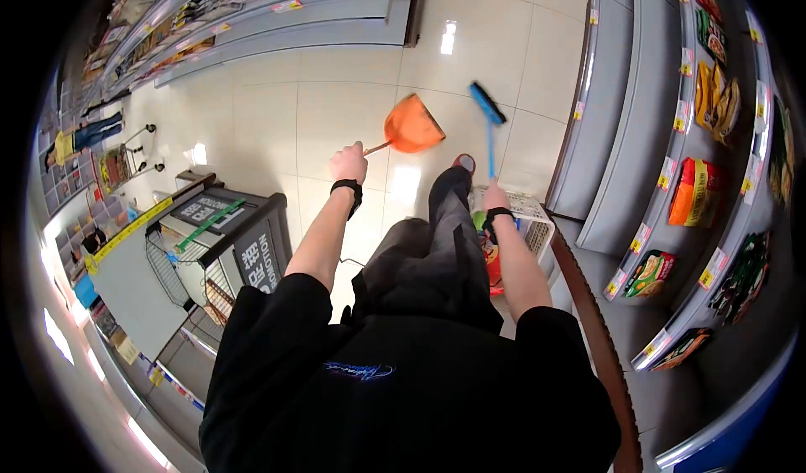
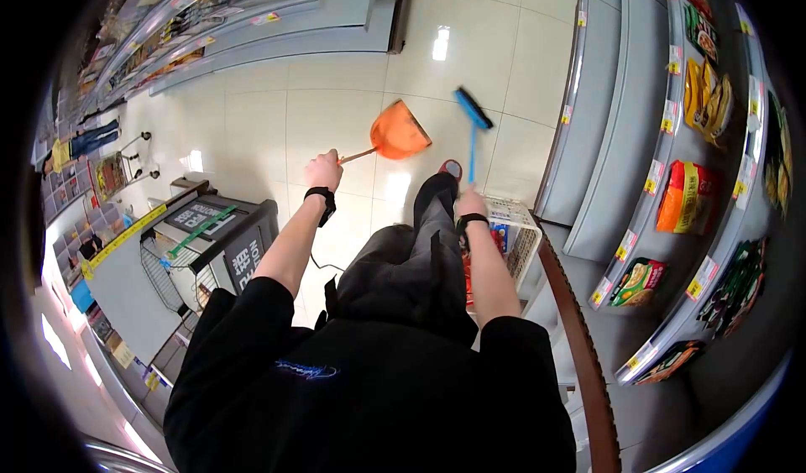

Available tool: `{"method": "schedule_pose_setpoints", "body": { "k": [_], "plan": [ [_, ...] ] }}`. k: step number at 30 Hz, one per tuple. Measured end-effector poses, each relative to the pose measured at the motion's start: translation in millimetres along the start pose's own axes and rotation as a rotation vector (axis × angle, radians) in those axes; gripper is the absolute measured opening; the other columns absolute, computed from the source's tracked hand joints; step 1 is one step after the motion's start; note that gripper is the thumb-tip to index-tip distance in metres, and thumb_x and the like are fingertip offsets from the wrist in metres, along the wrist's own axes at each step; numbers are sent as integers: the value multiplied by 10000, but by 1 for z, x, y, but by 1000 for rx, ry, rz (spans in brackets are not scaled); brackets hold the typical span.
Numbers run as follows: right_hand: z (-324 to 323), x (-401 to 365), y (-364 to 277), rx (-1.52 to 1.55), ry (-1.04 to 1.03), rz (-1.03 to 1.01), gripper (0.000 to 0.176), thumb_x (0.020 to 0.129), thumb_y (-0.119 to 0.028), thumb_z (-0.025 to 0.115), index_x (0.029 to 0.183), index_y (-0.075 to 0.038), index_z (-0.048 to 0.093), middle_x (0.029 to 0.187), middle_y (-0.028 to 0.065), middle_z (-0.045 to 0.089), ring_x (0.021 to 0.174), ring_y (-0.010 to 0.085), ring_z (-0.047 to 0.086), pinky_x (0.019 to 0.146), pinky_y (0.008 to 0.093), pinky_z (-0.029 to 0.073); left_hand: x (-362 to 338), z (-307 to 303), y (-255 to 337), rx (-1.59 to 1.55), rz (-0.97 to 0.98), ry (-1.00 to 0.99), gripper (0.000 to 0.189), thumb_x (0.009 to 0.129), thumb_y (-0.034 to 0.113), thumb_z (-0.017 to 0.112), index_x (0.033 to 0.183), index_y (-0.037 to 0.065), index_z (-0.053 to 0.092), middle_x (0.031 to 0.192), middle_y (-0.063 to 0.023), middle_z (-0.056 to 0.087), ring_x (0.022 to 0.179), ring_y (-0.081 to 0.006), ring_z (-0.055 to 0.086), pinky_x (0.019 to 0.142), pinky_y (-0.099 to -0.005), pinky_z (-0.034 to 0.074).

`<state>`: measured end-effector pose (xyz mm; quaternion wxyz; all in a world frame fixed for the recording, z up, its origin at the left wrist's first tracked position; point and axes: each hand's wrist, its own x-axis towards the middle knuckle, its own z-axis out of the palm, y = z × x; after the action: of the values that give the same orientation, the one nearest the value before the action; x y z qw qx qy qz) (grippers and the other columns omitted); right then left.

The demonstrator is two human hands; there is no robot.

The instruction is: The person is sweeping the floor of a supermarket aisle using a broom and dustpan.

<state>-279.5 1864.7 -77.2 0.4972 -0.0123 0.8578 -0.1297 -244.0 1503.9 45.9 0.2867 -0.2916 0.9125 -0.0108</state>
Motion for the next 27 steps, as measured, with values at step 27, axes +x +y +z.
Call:
{"method": "schedule_pose_setpoints", "body": {
  "k": [27],
  "plan": [
    [-68, 21, -76, -119, 10, -158, 352, 846, -140, 450, 1167, -9, 512, 981, 245, 637, 968, 378, 613, 826, 454, 496, 12, -23, 13, 56, -17, -85, 117, 846, 176, 555, 926, 116, 616, 833, -129, 668, 792, -301, 667, 659, -404, 539]
  ]
}}
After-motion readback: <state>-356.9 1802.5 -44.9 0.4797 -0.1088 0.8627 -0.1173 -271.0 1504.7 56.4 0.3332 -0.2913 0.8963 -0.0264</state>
